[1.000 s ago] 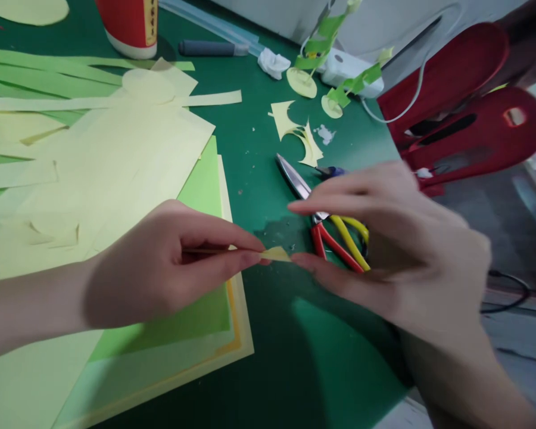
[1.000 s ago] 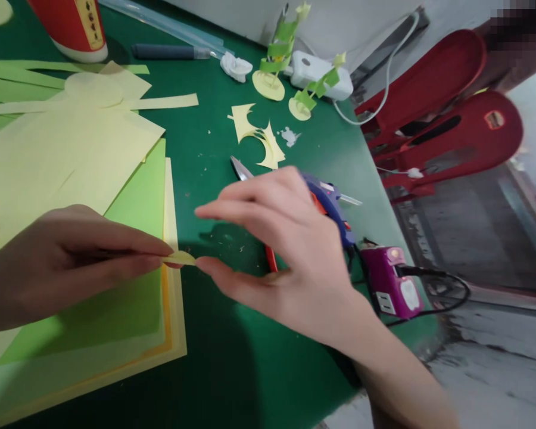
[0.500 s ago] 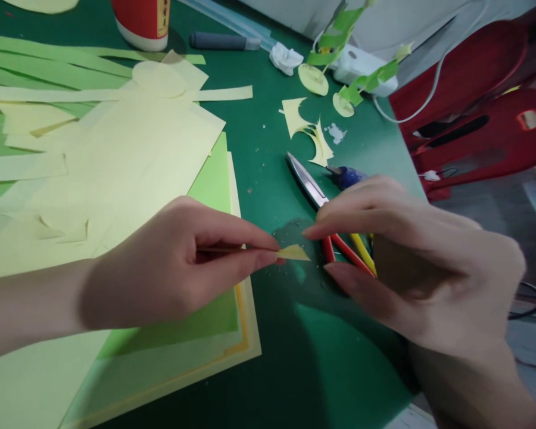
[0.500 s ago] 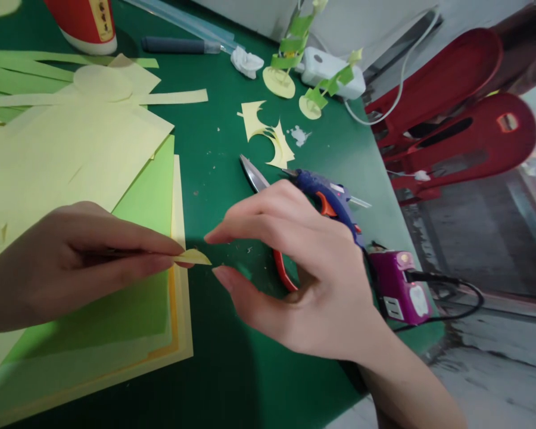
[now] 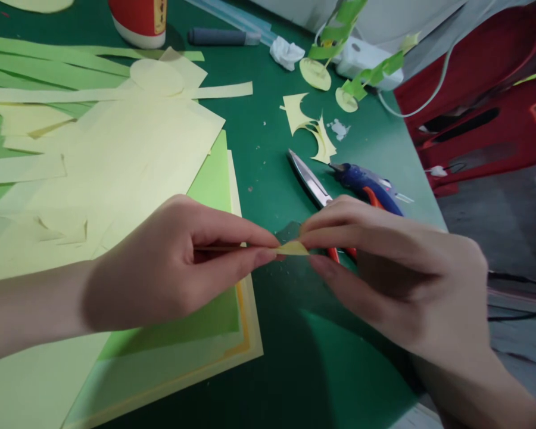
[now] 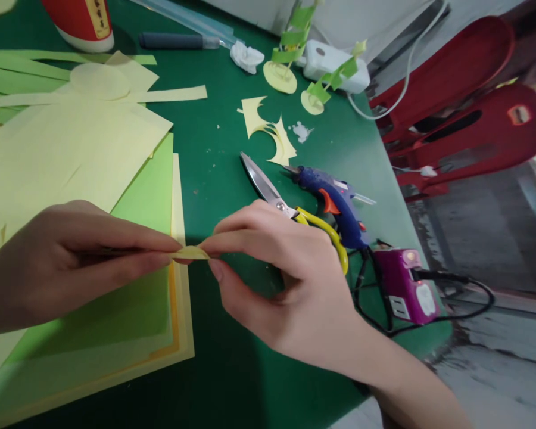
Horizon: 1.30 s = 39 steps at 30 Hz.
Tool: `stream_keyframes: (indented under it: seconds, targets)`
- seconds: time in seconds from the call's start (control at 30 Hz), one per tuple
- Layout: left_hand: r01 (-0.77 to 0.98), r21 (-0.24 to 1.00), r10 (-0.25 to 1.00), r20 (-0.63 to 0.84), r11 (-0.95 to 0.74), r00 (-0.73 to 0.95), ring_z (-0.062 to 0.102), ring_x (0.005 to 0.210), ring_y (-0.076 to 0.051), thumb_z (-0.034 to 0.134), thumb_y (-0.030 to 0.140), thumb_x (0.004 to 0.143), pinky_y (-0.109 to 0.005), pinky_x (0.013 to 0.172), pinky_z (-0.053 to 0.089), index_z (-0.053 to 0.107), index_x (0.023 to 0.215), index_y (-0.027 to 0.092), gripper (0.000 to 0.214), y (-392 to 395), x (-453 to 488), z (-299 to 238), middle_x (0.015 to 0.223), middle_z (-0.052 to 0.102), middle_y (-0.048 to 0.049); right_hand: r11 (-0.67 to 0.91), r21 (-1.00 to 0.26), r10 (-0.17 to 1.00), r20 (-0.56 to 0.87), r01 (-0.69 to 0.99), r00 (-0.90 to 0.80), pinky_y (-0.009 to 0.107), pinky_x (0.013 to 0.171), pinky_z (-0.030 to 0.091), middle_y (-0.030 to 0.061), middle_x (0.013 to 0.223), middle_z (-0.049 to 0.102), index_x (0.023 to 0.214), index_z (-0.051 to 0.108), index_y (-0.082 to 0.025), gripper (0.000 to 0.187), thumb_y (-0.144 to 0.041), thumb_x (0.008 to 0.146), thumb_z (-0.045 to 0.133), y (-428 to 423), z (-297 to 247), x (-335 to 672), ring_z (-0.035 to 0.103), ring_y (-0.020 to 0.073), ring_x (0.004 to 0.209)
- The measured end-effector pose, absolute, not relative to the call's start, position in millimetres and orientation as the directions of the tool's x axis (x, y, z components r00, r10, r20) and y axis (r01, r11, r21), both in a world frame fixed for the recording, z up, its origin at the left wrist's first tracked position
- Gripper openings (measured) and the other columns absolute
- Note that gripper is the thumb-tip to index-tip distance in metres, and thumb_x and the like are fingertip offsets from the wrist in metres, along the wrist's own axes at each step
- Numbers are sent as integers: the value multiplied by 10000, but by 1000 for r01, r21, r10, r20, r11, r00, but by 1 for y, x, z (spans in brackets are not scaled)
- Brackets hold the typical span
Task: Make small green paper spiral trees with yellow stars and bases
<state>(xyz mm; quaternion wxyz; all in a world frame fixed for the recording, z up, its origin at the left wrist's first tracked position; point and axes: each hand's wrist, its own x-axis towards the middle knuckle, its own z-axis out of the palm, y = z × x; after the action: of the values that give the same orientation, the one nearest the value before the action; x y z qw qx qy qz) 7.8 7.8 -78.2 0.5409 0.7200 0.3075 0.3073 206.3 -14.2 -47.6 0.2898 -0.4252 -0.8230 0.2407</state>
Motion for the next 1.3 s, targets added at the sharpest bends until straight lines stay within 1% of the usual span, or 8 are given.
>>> stream_keyframes:
  seconds: [0.1,0.17,0.3,0.63,0.87,1.0,1.17,1.3]
  targets:
    - [109,969,777,107,-220,620,221,358,-44,546,167,802,-178,303,173,715,796,136,172,8,9,-79,415,323,75,508,-601,854,260,617,-451,335,621,485,22,888,599,941,596,-263,266,-95,735,586,-16,-48,206,574,172,775]
    - [104,967,775,119,-232,621,216,355,-43,551,165,801,-177,300,172,717,781,137,169,9,9,-79,412,321,75,531,-556,846,302,639,-440,344,634,482,22,904,588,940,590,-277,263,-135,721,624,-18,-49,204,565,176,780]
    - [101,960,768,143,-261,625,233,363,-41,554,152,802,-165,307,192,720,768,149,169,10,8,-79,417,354,68,599,-471,800,398,648,-450,337,648,466,34,839,581,855,590,-207,206,-112,689,666,-18,-53,200,551,146,744]
    - [107,960,735,125,-260,667,295,390,-51,535,167,815,-152,327,248,719,768,147,191,11,8,-79,452,417,42,614,-524,788,364,591,-496,344,613,479,28,782,593,835,575,-206,193,-73,705,627,-17,-53,198,554,145,693]
    - [101,969,718,96,-226,689,270,389,-46,524,149,818,-146,326,233,715,779,129,196,10,7,-79,440,372,53,668,-431,744,406,607,-531,340,618,464,13,757,576,810,565,-218,161,-100,716,621,-17,-51,199,537,137,662]
    - [106,966,707,96,-236,700,253,390,-40,522,131,814,-139,327,214,708,772,127,190,11,8,-78,442,357,59,654,-394,755,387,646,-529,340,660,460,15,776,578,832,549,-213,133,-161,739,630,-18,-53,200,541,136,693]
    - [99,966,705,101,-237,702,246,388,-39,514,132,821,-143,320,196,698,748,127,198,11,8,-78,442,334,62,681,-360,730,400,637,-554,321,677,451,9,790,563,841,533,-207,134,-147,753,614,-17,-53,200,521,115,698]
    - [89,966,701,111,-244,705,236,389,-37,518,121,817,-148,317,182,692,731,118,195,11,8,-78,447,327,65,620,-433,784,365,654,-502,340,675,460,23,860,573,901,521,-222,187,-200,754,634,-20,-54,203,542,144,760]
